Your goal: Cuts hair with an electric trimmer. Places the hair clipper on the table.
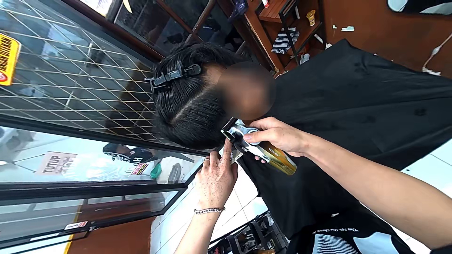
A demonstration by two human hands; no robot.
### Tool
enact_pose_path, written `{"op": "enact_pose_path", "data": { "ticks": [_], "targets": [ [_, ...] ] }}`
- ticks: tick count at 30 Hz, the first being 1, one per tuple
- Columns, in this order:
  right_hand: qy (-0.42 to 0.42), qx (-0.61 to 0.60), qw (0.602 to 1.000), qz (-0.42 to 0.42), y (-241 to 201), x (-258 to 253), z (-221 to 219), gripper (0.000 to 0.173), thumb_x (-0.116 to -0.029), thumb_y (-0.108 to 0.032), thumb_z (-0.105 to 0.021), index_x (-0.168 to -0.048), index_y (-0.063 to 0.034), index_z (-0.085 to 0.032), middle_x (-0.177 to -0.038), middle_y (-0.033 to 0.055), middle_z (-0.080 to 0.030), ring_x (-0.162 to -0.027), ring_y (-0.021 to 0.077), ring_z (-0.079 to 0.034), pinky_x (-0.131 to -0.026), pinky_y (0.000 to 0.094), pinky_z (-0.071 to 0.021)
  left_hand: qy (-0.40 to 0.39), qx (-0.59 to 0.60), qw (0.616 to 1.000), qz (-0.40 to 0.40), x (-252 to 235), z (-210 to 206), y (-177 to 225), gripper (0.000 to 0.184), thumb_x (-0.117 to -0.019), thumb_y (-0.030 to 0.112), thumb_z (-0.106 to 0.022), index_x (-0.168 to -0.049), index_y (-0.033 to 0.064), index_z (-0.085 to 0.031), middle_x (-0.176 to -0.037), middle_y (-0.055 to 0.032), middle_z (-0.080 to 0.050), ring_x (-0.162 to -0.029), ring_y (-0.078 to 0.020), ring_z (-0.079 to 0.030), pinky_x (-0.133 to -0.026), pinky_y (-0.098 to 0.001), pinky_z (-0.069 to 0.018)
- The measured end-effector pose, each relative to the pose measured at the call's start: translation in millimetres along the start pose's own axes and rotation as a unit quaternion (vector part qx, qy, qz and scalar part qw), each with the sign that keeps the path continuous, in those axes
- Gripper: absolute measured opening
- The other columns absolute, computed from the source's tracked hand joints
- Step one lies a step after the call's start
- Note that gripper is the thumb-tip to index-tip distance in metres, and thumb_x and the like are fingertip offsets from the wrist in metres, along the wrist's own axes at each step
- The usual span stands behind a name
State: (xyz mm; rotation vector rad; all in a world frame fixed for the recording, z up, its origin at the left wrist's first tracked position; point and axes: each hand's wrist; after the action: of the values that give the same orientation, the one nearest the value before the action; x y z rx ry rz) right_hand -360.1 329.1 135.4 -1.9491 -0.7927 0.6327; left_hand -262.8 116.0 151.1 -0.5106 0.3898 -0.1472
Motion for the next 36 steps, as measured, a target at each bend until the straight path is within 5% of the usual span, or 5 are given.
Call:
{"op": "enact_pose_path", "data": {
  "ticks": [11,31,36],
  "targets": [
    [0.011,-0.029,0.999,0.015,-3.6,2.0,-6.6,0.023,-0.1049,-0.019,-0.054,-0.106,0.0018,-0.065,-0.08,0.0083,-0.065,-0.064,0.0124,-0.067,-0.06,0.0275,-0.0603,-0.001,-0.001,1.0,-0.001,0.3,0.5,0.7,0.051,-0.0873,0.023,-0.064,-0.137,0.0109,-0.066,-0.092,-0.0242,-0.069,-0.072,-0.0418,-0.069,-0.048,-0.0472,-0.0462],
    [0.019,0.115,0.993,0.004,0.1,-2.3,1.8,0.026,-0.1031,-0.024,-0.06,-0.106,0.0007,-0.065,-0.081,0.008,-0.066,-0.066,0.0121,-0.065,-0.061,0.0269,-0.057,0.014,0.0,1.0,0.0,0.2,-2.2,-0.3,0.055,-0.0869,0.023,-0.064,-0.141,0.013,-0.064,-0.089,-0.0222,-0.068,-0.07,-0.04,-0.068,-0.048,-0.0454,-0.0456],
    [0.022,0.128,0.991,0.013,-8.2,-3.0,-4.2,0.025,-0.1031,-0.025,-0.061,-0.102,-0.0003,-0.065,-0.077,0.007,-0.065,-0.062,0.0111,-0.063,-0.058,0.0256,-0.055,0.02,0.01,1.0,-0.004,0.5,-2.9,1.1,0.045,-0.086,0.023,-0.065,-0.129,0.0092,-0.071,-0.091,-0.0236,-0.069,-0.072,-0.041,-0.069,-0.048,-0.0468,-0.0471]
  ]
}}
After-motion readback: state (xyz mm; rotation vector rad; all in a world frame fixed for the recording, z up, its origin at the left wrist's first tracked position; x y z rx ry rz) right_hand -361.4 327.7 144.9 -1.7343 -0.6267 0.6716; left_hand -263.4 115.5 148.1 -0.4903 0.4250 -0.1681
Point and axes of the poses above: each hand's wrist, its own x-axis away from the middle knuckle, its own z-axis out of the back of the hand, y = z × x
